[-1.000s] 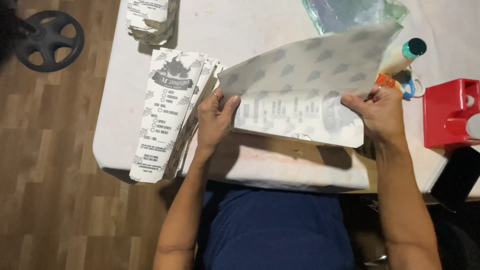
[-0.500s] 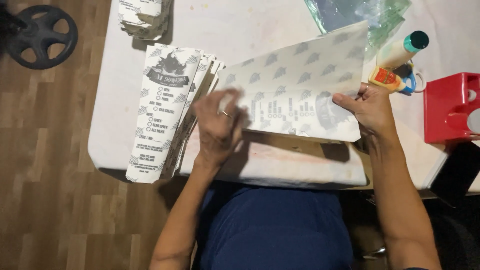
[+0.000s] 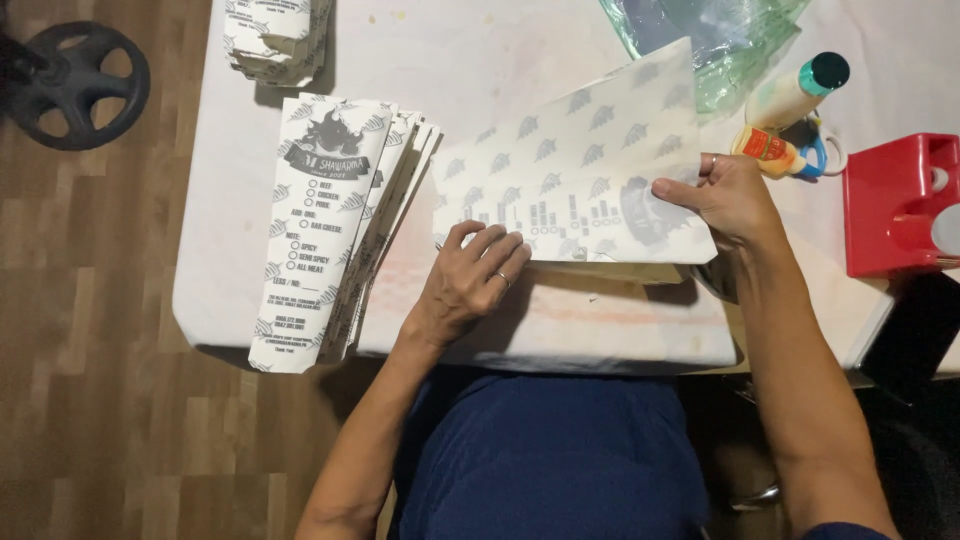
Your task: Folding printed paper wrappers and securing the folds with tape at a manual workstation.
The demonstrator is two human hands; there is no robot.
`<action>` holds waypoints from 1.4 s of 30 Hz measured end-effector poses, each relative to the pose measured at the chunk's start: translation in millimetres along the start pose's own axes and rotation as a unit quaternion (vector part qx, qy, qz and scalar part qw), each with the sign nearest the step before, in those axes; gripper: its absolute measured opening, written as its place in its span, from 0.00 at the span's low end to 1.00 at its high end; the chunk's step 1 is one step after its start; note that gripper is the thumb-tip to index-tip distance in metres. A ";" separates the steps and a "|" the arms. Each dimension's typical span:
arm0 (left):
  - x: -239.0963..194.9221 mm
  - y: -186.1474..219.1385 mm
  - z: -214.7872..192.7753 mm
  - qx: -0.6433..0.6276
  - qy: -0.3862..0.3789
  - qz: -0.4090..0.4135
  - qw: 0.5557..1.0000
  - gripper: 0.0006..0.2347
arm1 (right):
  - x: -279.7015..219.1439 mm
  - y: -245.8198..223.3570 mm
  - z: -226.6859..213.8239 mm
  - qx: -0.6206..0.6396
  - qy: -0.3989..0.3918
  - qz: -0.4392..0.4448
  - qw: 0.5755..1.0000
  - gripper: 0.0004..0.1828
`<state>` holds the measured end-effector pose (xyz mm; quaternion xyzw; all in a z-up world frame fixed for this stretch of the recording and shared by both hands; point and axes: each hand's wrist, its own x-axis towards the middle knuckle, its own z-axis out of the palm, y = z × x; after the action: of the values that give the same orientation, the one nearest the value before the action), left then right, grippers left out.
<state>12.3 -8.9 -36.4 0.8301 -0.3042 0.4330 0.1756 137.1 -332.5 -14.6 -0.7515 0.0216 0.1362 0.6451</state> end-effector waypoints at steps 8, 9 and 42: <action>-0.3 -2.6 8.3 0.006 0.017 0.017 1.000 0.07 | 3.2 -5.0 3.1 -0.015 -0.004 -0.013 1.000 0.17; 1.6 -2.2 8.3 0.008 0.018 0.020 1.000 0.07 | 3.4 -3.9 2.4 -0.023 -0.008 -0.028 0.999 0.17; 16.1 -5.1 -1.3 -0.018 -0.134 -0.014 0.991 0.03 | -88.1 3.5 75.6 -0.441 0.066 -0.553 0.704 0.05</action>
<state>21.9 -10.1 -22.5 0.8818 -0.3209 0.3095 0.1538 38.3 -271.9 -7.4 -0.8344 -0.4177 -0.3014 0.1962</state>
